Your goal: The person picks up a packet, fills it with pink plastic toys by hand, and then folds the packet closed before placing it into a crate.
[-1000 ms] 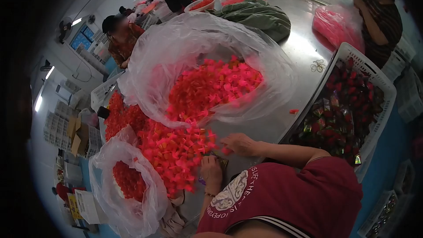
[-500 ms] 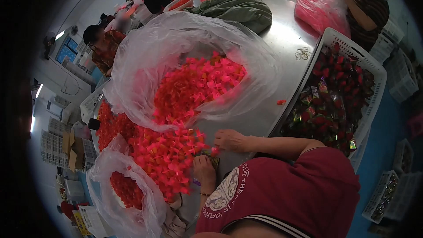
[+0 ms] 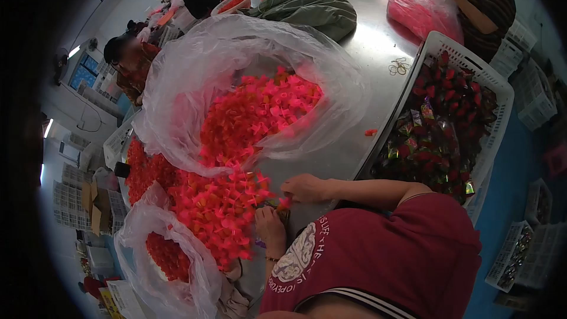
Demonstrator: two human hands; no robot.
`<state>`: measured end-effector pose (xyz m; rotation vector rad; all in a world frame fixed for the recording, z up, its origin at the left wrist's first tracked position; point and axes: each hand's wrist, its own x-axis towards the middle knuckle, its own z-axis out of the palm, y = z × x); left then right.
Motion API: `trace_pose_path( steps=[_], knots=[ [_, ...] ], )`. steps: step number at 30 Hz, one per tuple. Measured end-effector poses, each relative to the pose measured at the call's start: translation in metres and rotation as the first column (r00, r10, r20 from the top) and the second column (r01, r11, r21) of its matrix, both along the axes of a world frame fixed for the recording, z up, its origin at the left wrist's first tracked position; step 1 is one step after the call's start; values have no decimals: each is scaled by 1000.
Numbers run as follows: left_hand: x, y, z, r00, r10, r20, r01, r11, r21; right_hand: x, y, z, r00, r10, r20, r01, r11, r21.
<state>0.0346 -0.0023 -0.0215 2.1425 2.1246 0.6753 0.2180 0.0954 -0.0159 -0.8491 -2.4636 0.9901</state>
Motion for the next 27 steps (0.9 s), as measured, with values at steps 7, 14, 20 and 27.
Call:
trace_pose_path(
  steps=[7,14,20,27],
  knots=[
    [0,-2,-1,998,25,62,-25,1000,-2,-1,5,-18,996,62,65,-64,997,34],
    [-1,-2,0,997,26,79,-27,1000,8,-4,2,-8,989,89,114,-97,993,63],
    [-3,-5,-6,991,30,127,-37,998,51,-4,6,-10,976,82,201,-101,991,86],
    [-7,-9,-9,934,33,355,-58,997,60,-3,11,-6,977,-131,169,126,991,40]
  ],
)
